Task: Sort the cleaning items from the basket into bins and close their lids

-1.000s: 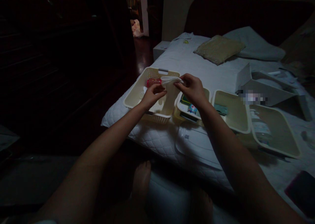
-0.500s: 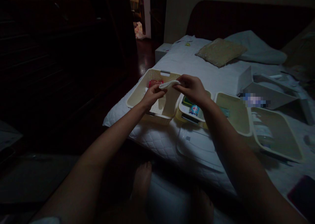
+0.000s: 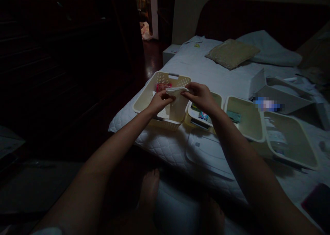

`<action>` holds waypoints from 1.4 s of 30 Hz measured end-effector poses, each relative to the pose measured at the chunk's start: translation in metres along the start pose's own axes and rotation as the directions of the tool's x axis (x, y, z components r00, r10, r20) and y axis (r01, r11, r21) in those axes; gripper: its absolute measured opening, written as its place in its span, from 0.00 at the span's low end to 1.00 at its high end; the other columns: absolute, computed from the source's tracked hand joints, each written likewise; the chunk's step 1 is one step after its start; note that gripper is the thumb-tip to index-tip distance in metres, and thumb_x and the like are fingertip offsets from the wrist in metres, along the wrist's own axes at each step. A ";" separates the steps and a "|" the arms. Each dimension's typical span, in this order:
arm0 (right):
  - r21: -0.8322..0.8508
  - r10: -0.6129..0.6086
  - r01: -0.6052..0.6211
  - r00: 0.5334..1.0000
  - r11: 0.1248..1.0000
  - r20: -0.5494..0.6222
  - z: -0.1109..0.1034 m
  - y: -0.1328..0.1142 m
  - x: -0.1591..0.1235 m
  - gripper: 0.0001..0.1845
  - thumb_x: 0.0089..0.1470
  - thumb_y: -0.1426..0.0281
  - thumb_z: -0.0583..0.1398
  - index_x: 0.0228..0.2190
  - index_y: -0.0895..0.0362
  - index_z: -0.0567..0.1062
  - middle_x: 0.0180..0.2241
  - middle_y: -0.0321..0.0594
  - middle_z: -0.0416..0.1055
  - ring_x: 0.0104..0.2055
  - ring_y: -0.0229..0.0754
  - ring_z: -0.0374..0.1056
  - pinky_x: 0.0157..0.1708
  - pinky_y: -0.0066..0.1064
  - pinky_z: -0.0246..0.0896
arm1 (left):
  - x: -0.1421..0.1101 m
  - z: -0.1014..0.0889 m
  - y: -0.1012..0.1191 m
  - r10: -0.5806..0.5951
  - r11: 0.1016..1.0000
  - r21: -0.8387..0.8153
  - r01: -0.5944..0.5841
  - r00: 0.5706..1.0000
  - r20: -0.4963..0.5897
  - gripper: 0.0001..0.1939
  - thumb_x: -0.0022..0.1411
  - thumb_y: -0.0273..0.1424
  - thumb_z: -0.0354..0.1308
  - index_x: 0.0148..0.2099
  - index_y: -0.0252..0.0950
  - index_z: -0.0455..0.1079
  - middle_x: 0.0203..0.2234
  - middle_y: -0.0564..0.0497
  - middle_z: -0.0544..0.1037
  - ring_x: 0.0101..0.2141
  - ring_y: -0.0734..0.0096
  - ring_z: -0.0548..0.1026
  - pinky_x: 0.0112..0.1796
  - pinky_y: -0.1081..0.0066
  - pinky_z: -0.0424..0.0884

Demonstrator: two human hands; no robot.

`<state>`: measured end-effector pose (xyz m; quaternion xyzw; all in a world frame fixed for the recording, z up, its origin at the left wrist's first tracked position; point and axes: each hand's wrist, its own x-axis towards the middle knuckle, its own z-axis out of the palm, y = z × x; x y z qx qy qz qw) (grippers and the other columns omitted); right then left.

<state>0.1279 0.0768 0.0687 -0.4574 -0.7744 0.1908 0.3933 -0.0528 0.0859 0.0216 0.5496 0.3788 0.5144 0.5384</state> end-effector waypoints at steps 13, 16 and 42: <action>0.016 0.019 -0.016 0.990 1.000 -0.142 0.005 0.005 -0.003 0.11 0.49 0.61 0.59 0.31 0.55 0.72 0.28 0.39 0.68 0.31 0.42 0.63 0.30 0.34 0.59 | 0.003 -0.003 0.011 0.072 0.997 0.043 -0.066 0.986 -0.148 0.16 0.38 0.29 0.67 0.29 0.36 0.62 0.24 0.56 0.68 0.32 0.73 0.68 0.36 0.72 0.63; 0.036 -0.003 0.009 0.986 0.999 -0.169 0.005 0.003 0.000 0.12 0.51 0.60 0.58 0.32 0.55 0.71 0.31 0.40 0.69 0.34 0.42 0.64 0.30 0.33 0.60 | 0.004 -0.003 0.006 0.062 0.996 0.077 -0.052 0.990 -0.130 0.18 0.39 0.32 0.68 0.30 0.36 0.63 0.23 0.56 0.66 0.31 0.74 0.68 0.36 0.72 0.63; 0.177 -0.012 0.064 0.960 0.982 -0.280 0.009 -0.009 0.007 0.13 0.51 0.58 0.57 0.29 0.57 0.69 0.27 0.35 0.66 0.32 0.37 0.63 0.31 0.30 0.60 | -0.011 0.003 -0.012 -0.089 0.996 0.048 0.080 0.969 0.231 0.30 0.42 0.38 0.68 0.47 0.31 0.69 0.43 0.42 0.76 0.44 0.58 0.73 0.47 0.59 0.66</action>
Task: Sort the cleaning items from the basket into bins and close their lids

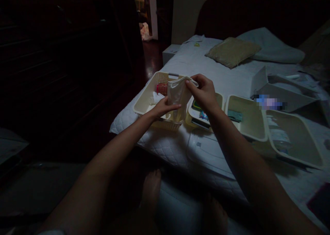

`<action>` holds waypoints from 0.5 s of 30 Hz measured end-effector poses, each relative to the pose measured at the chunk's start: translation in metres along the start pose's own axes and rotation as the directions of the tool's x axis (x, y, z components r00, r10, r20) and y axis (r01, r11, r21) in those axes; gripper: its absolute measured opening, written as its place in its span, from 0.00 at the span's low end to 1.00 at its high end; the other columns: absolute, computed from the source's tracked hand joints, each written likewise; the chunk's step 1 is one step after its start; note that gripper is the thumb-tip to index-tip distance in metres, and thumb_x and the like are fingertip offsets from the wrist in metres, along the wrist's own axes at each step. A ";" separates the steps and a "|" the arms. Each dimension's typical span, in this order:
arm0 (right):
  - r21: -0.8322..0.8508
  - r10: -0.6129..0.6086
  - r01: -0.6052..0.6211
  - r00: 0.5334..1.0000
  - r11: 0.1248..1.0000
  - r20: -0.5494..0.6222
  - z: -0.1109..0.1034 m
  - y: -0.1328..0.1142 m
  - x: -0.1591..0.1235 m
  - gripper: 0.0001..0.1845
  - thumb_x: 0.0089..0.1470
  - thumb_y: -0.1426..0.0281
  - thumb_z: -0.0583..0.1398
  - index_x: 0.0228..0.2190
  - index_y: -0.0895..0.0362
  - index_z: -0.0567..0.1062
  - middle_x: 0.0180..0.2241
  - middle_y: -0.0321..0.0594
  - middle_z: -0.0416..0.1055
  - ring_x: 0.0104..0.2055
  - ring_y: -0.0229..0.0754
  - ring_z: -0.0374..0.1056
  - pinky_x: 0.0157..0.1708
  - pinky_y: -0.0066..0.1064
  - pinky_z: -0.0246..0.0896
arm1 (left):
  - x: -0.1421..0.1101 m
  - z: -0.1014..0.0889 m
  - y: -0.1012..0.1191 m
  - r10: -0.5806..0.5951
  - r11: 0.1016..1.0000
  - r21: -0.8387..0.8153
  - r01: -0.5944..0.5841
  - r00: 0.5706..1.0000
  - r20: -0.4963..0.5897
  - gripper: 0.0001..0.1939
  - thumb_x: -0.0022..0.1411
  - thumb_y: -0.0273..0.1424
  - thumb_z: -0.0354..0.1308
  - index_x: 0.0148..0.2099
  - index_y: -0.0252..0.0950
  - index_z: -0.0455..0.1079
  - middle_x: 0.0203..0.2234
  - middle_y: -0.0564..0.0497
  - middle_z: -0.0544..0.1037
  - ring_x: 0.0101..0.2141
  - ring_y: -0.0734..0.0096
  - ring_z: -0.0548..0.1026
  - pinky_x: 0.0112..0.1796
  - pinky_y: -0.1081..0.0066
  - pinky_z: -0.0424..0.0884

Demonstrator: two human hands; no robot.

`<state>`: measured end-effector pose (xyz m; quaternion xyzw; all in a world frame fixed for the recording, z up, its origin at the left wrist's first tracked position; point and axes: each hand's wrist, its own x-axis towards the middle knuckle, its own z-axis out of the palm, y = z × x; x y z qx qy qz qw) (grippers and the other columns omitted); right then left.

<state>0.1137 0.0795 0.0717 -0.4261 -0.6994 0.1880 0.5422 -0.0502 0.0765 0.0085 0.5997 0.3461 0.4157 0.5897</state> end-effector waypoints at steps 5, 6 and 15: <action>0.019 -0.008 0.008 1.000 1.000 0.000 0.005 -0.003 -0.001 0.12 0.50 0.59 0.58 0.28 0.56 0.69 0.27 0.34 0.66 0.30 0.36 0.62 0.30 0.29 0.60 | 0.002 0.004 -0.001 -0.011 0.996 0.083 0.023 0.990 -0.142 0.26 0.43 0.39 0.66 0.44 0.30 0.71 0.40 0.42 0.77 0.41 0.59 0.74 0.45 0.61 0.68; 0.013 -0.010 0.010 1.000 1.000 0.000 0.005 -0.004 -0.001 0.12 0.50 0.59 0.58 0.28 0.56 0.69 0.27 0.34 0.66 0.30 0.36 0.62 0.30 0.29 0.59 | 0.002 0.003 -0.001 -0.001 0.995 0.098 0.017 0.987 -0.162 0.26 0.43 0.39 0.65 0.43 0.30 0.71 0.40 0.42 0.78 0.41 0.59 0.74 0.44 0.62 0.68; 0.018 0.074 -0.073 0.993 0.997 -0.088 -0.002 0.018 0.008 0.13 0.51 0.58 0.57 0.28 0.56 0.69 0.26 0.35 0.65 0.33 0.38 0.64 0.32 0.30 0.60 | 0.000 -0.004 0.006 -0.110 0.991 0.055 0.120 0.981 -0.160 0.23 0.44 0.43 0.65 0.38 0.31 0.73 0.33 0.47 0.78 0.35 0.65 0.74 0.39 0.66 0.68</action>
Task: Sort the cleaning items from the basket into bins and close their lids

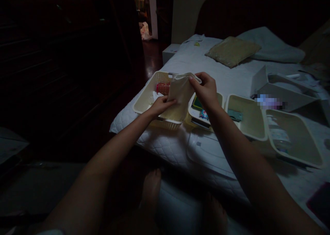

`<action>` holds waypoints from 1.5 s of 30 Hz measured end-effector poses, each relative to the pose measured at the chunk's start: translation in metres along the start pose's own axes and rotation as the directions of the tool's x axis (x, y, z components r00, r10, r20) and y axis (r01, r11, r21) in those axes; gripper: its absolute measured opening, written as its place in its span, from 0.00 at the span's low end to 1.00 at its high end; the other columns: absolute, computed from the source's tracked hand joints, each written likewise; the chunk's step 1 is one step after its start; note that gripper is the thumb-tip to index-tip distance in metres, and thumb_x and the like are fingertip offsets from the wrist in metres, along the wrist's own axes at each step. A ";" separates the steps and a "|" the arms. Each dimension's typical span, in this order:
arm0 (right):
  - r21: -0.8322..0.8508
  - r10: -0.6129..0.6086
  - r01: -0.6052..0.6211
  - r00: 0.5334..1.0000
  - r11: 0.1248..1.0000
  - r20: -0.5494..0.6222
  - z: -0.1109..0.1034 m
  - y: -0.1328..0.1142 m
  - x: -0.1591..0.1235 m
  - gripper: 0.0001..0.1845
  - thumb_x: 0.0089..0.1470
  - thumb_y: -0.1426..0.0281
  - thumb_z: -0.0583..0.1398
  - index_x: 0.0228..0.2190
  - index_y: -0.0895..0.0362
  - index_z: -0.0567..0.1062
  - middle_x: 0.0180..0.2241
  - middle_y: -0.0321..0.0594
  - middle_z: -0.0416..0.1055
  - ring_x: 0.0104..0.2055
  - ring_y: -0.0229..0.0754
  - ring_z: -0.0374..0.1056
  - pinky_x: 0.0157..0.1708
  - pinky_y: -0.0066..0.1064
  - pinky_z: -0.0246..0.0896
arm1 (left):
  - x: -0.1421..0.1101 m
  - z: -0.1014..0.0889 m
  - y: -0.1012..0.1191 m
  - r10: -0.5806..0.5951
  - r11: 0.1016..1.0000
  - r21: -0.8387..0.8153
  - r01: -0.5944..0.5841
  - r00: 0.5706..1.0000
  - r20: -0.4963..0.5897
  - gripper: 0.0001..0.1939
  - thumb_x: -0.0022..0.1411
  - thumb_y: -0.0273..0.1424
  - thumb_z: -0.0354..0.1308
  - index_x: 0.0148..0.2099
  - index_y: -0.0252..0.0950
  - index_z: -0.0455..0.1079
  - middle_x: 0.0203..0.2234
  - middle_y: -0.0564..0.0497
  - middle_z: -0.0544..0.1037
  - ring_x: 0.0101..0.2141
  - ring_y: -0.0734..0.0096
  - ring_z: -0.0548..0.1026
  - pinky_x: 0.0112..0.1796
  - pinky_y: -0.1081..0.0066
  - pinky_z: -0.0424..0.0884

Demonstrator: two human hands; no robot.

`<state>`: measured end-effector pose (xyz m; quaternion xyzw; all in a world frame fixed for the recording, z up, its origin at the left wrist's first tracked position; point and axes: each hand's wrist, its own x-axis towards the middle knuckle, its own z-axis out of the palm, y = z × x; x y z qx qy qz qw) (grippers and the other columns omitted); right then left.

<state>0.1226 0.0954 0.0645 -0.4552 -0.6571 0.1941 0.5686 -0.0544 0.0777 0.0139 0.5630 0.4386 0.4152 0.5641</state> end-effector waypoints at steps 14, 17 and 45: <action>0.137 0.654 -0.668 0.744 0.731 0.133 0.008 0.016 -0.015 0.13 0.50 0.65 0.58 0.38 0.54 0.64 0.28 0.37 0.70 0.27 0.36 0.67 0.28 0.31 0.63 | 0.002 -0.004 0.013 0.012 0.990 -0.137 -0.027 0.994 -0.110 0.21 0.41 0.42 0.67 0.34 0.31 0.72 0.27 0.50 0.77 0.27 0.73 0.72 0.32 0.72 0.67; 0.090 0.622 -0.641 0.763 0.762 0.176 0.007 0.009 -0.023 0.11 0.51 0.63 0.59 0.33 0.56 0.66 0.28 0.39 0.71 0.26 0.35 0.67 0.29 0.30 0.62 | 0.005 -0.008 0.009 0.026 0.994 -0.099 -0.045 0.981 -0.190 0.19 0.42 0.42 0.66 0.31 0.31 0.71 0.26 0.51 0.76 0.27 0.74 0.72 0.32 0.74 0.67; 0.186 0.486 -0.501 0.865 0.845 0.123 0.010 0.024 -0.028 0.13 0.42 0.60 0.61 0.26 0.56 0.67 0.26 0.34 0.68 0.28 0.35 0.63 0.28 0.28 0.60 | 0.013 0.004 0.010 0.077 0.996 -0.036 -0.083 0.987 -0.142 0.25 0.42 0.45 0.65 0.38 0.31 0.74 0.29 0.49 0.78 0.32 0.68 0.73 0.35 0.72 0.68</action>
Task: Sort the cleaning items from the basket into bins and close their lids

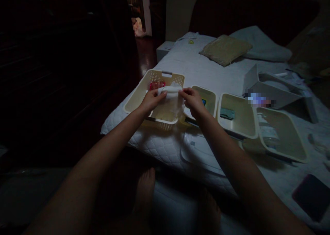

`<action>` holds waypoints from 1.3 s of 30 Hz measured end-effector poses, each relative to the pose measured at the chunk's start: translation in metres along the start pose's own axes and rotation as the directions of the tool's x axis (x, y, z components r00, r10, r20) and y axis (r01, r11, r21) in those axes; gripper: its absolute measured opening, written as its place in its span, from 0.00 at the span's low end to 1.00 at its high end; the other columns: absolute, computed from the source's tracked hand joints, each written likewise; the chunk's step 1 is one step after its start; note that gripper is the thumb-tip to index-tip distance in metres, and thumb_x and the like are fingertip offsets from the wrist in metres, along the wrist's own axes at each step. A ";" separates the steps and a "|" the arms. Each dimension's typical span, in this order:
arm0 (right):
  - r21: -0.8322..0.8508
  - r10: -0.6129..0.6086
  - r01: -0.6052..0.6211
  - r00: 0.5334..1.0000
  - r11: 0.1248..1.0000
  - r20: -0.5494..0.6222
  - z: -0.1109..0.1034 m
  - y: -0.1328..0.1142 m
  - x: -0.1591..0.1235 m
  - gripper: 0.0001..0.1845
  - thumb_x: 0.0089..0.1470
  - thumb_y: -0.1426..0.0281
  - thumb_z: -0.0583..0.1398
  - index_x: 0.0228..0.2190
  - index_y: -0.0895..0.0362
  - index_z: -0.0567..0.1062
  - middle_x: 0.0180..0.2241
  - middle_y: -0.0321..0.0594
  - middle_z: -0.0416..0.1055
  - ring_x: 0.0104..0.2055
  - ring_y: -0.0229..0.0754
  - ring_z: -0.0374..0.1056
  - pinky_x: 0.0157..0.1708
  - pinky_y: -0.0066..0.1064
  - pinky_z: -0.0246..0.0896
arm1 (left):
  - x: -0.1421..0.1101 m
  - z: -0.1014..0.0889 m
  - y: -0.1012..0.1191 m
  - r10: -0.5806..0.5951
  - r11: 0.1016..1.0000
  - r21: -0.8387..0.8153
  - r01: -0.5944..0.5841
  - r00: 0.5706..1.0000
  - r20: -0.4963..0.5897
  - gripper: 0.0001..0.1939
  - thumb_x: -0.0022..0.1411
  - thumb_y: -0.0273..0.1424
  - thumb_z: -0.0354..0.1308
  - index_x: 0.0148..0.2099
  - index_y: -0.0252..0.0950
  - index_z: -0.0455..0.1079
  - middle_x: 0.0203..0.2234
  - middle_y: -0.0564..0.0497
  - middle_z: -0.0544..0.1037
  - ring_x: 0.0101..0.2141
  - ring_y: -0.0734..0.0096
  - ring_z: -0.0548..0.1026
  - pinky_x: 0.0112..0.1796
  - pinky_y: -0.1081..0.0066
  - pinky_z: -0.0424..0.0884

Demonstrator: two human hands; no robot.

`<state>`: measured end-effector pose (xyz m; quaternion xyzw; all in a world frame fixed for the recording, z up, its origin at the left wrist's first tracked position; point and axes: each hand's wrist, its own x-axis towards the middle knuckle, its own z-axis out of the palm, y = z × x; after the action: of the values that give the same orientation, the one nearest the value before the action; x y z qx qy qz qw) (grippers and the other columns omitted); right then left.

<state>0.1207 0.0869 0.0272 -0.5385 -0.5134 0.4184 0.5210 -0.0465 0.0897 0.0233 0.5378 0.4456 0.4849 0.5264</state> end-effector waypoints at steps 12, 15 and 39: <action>0.025 -0.043 0.042 0.998 0.999 0.042 -0.010 0.002 -0.007 0.18 0.45 0.65 0.60 0.40 0.51 0.65 0.25 0.31 0.68 0.28 0.35 0.64 0.28 0.28 0.60 | 0.003 0.000 0.004 0.000 0.999 -0.045 0.001 1.000 0.024 0.22 0.42 0.42 0.66 0.35 0.31 0.74 0.29 0.48 0.77 0.31 0.69 0.73 0.36 0.70 0.68; -0.018 -0.142 0.143 0.988 0.990 0.066 -0.012 0.001 -0.006 0.13 0.46 0.65 0.59 0.36 0.53 0.71 0.30 0.36 0.72 0.33 0.38 0.67 0.34 0.31 0.63 | 0.003 -0.001 0.007 -0.006 0.999 -0.041 0.007 1.000 0.016 0.22 0.40 0.42 0.67 0.35 0.31 0.74 0.29 0.48 0.77 0.31 0.69 0.73 0.35 0.70 0.68; -0.208 -0.296 0.305 0.952 0.929 0.071 -0.018 -0.004 -0.007 0.14 0.46 0.59 0.60 0.31 0.56 0.75 0.29 0.38 0.71 0.32 0.40 0.65 0.35 0.34 0.62 | -0.006 -0.011 0.021 0.204 0.975 0.095 -0.200 0.978 -0.036 0.16 0.43 0.40 0.65 0.29 0.32 0.71 0.38 0.45 0.76 0.43 0.63 0.71 0.44 0.65 0.66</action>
<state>0.1370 0.0770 0.0328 -0.4990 -0.6421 0.2855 0.5072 -0.0590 0.0838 0.0435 0.5923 0.4221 0.5274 0.4390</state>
